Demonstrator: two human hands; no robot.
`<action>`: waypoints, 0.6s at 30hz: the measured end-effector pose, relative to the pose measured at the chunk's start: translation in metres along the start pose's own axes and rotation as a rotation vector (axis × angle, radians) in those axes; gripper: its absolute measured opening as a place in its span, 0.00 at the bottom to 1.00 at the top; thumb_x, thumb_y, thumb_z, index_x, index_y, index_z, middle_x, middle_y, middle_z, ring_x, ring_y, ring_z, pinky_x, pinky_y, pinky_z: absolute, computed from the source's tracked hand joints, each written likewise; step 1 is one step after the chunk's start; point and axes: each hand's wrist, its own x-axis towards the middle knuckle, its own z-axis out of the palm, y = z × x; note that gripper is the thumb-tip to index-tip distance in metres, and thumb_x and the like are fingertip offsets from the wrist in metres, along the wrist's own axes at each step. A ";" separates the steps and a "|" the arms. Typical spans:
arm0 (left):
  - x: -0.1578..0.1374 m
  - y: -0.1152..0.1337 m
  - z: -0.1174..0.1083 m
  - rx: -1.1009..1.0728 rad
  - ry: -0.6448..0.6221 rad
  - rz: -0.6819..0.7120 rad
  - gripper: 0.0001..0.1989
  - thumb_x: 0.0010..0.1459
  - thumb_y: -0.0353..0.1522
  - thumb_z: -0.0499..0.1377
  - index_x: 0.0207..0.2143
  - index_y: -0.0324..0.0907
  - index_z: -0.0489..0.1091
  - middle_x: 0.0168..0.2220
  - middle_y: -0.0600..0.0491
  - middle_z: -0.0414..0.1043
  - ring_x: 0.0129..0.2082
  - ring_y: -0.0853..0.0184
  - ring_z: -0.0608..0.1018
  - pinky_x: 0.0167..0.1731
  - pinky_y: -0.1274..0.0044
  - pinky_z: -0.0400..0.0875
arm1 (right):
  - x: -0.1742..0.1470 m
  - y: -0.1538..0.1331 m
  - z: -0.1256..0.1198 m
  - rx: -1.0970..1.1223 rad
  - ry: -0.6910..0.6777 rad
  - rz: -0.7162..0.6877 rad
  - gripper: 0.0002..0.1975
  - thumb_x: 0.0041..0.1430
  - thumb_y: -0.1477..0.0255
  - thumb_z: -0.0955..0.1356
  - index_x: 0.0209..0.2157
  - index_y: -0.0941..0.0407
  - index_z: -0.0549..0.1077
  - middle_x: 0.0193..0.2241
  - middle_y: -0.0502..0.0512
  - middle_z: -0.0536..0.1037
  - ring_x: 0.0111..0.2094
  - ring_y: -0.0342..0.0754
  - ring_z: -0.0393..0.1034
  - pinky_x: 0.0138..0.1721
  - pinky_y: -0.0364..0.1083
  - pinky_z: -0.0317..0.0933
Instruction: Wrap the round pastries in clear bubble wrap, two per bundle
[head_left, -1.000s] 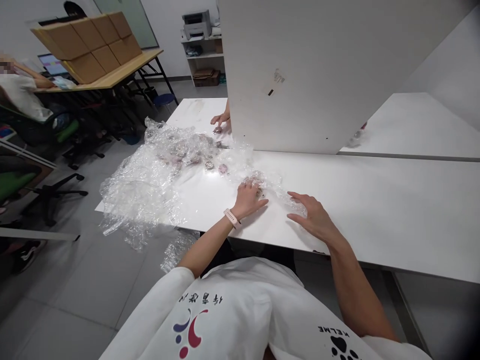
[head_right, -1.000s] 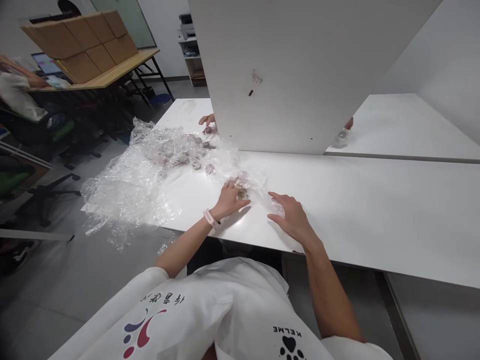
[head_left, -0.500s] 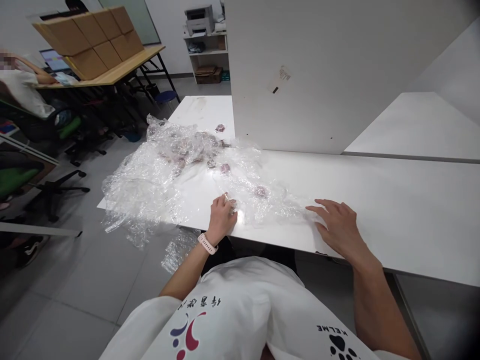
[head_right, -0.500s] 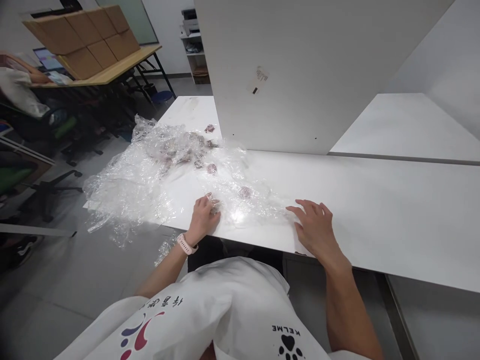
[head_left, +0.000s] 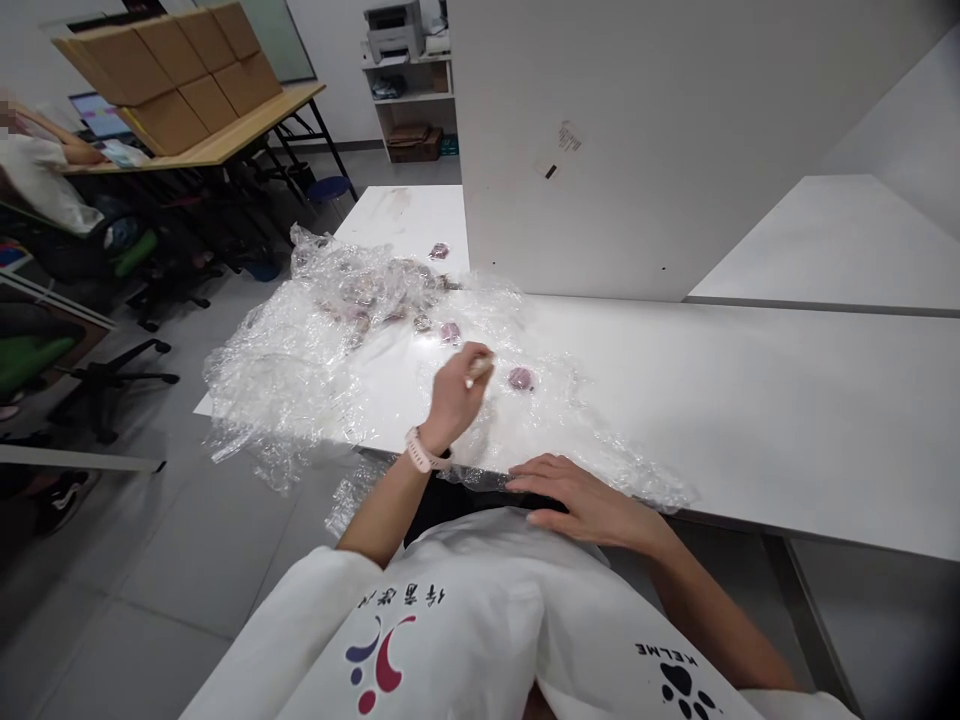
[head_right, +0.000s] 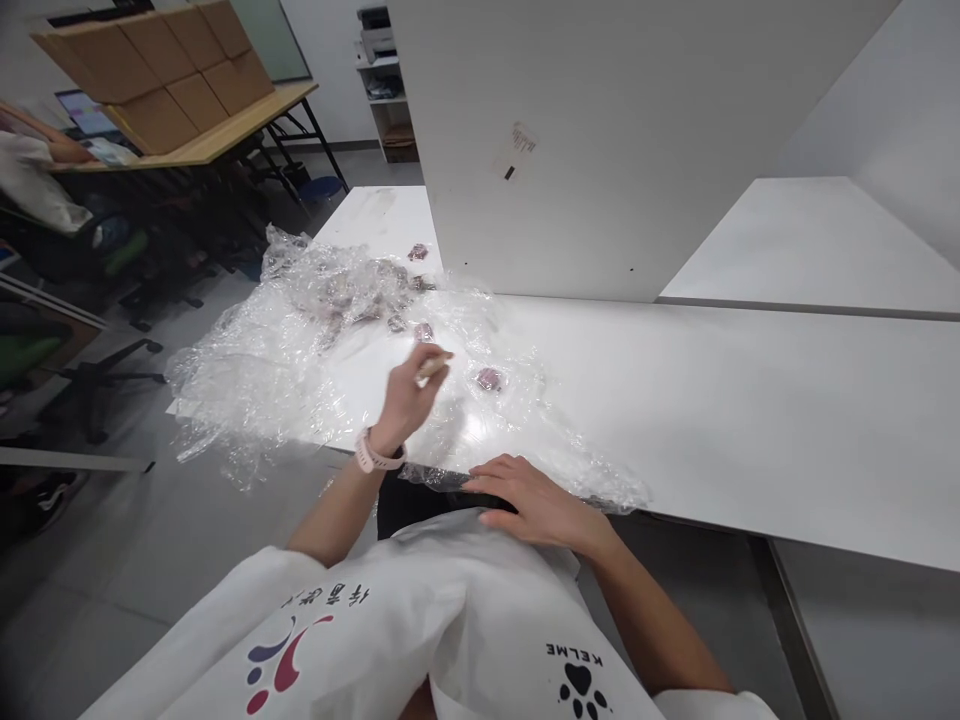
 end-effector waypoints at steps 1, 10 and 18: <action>0.004 0.001 0.014 0.041 -0.128 0.021 0.06 0.66 0.28 0.54 0.44 0.43 0.69 0.38 0.53 0.76 0.32 0.69 0.75 0.33 0.75 0.71 | -0.002 -0.002 -0.007 0.041 0.003 -0.010 0.21 0.69 0.58 0.61 0.59 0.46 0.71 0.59 0.53 0.72 0.59 0.52 0.65 0.59 0.54 0.61; 0.009 -0.013 0.088 0.627 -0.421 -0.020 0.11 0.63 0.21 0.51 0.44 0.41 0.66 0.47 0.45 0.69 0.47 0.58 0.70 0.43 0.69 0.66 | 0.056 0.090 -0.068 -0.083 0.699 0.653 0.23 0.66 0.59 0.61 0.57 0.54 0.69 0.53 0.60 0.75 0.46 0.55 0.73 0.48 0.56 0.66; 0.036 -0.024 0.076 0.743 -0.503 -0.002 0.15 0.63 0.19 0.48 0.47 0.42 0.63 0.37 0.48 0.71 0.33 0.64 0.72 0.31 0.75 0.61 | 0.102 0.122 -0.055 -0.181 0.642 0.555 0.12 0.62 0.64 0.63 0.42 0.51 0.75 0.41 0.54 0.77 0.39 0.50 0.71 0.37 0.47 0.59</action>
